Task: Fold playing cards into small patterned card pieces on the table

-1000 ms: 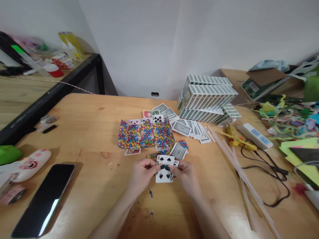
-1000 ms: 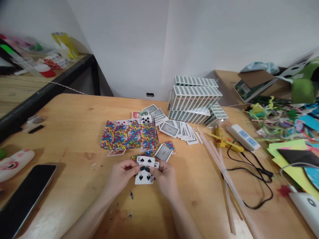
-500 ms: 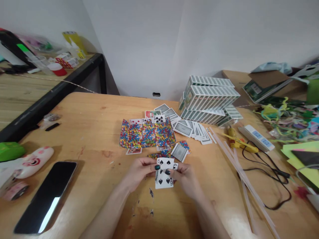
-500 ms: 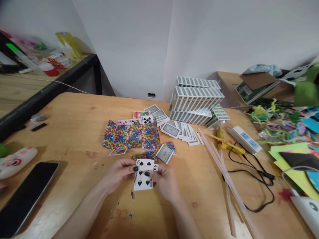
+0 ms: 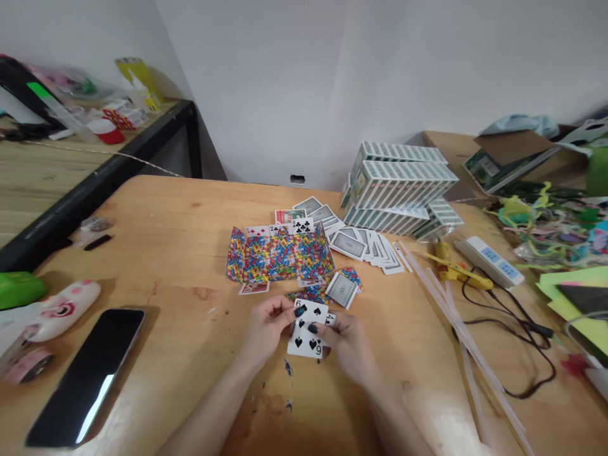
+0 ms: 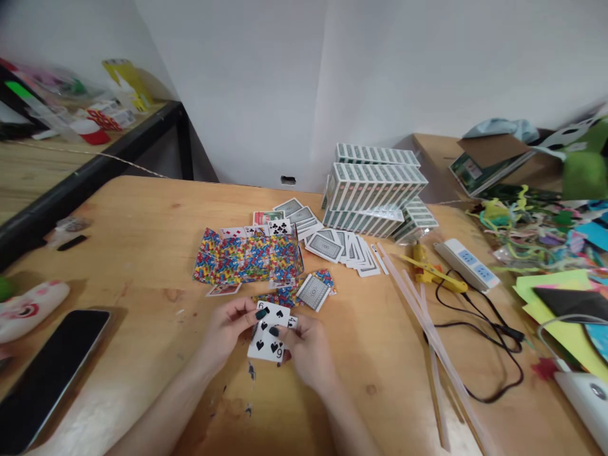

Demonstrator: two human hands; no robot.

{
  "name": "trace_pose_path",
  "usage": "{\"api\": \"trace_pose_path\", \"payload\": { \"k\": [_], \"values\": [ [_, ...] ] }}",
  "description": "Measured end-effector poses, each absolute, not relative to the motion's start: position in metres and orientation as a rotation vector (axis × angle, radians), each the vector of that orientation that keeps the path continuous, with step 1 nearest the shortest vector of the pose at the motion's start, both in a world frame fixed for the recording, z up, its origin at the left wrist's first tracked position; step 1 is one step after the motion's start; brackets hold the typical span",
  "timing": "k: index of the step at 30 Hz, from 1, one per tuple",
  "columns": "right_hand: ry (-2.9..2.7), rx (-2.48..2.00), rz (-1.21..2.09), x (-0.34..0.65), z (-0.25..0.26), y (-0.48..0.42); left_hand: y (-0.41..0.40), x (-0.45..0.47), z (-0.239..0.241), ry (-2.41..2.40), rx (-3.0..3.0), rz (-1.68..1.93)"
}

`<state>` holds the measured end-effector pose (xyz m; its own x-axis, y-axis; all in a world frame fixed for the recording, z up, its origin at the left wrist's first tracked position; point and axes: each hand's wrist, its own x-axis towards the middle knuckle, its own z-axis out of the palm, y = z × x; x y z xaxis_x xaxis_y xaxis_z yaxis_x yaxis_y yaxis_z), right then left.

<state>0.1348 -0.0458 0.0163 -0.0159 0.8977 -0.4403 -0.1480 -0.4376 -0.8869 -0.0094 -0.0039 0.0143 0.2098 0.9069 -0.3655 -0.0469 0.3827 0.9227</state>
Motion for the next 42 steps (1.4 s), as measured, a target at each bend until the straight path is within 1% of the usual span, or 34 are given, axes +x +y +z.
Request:
{"api": "trace_pose_path", "payload": {
  "k": [10, 14, 21, 29, 42],
  "values": [
    [-0.826, -1.363, 1.585, 0.126, 0.009, -0.050, -0.018, 0.003, 0.012, 1.366, 1.241, 0.947],
    [-0.853, -1.328, 1.603, 0.127, 0.011, -0.048, -0.019, 0.005, 0.014, 1.381, 1.193, 0.909],
    [-0.988, -1.167, 1.692, 0.133, 0.021, -0.047, -0.019, 0.005, 0.016, 1.365, 1.056, 0.954],
    [-0.935, -1.227, 1.577, 0.127, 0.016, -0.049, -0.012, 0.003, 0.015, 1.462, 1.161, 0.914],
    [-1.046, -1.219, 1.611, 0.150, 0.027, -0.041, -0.016, 0.001, 0.008, 1.563, 1.346, 0.909]
  ]
}}
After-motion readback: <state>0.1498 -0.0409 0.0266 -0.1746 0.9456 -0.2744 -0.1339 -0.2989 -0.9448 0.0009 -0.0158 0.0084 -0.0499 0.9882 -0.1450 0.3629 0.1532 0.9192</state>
